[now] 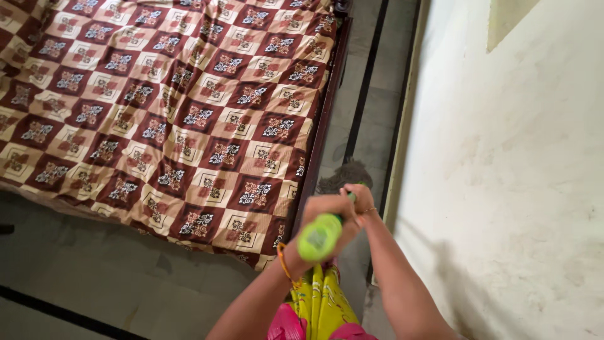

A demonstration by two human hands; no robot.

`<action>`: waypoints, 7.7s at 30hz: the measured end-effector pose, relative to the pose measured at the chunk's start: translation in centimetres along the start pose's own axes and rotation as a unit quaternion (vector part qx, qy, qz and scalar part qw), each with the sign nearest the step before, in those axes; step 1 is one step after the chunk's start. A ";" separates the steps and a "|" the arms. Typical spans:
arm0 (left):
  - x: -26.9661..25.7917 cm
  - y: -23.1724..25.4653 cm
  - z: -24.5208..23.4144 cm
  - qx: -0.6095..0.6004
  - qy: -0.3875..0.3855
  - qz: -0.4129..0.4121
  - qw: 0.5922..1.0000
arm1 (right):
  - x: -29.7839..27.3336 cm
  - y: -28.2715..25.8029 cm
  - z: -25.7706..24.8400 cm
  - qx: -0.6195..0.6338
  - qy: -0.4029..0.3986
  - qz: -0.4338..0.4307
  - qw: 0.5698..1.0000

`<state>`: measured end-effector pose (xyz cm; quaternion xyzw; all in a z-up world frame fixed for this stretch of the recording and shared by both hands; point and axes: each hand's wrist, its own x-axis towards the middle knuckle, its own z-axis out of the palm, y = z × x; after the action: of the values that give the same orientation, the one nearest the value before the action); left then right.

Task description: The person prepares a mop by dipping it in a bucket of water, wringing it out, and then mops the floor in a bedroom and a kitchen area.

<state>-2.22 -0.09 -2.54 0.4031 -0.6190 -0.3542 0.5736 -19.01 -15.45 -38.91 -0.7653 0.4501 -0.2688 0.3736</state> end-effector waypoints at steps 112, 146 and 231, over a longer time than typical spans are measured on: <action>-3.8 2.0 -2.5 -0.091 -0.155 -0.013 0.984 | -12.2 -6.1 3.6 0.069 0.081 0.149 0.983; -8.8 -1.6 1.5 0.003 0.000 -0.110 0.994 | -3.9 -2.6 0.2 -0.086 0.001 -0.112 0.990; -7.0 0.8 3.2 0.017 0.066 -0.030 0.997 | -6.8 -3.1 -1.3 -0.212 -0.125 -0.009 0.969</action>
<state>-5.32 6.51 -5.05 0.4540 -0.5733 -0.3330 0.5953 -21.60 -8.83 -36.15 -0.8586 0.4395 -0.0732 0.2535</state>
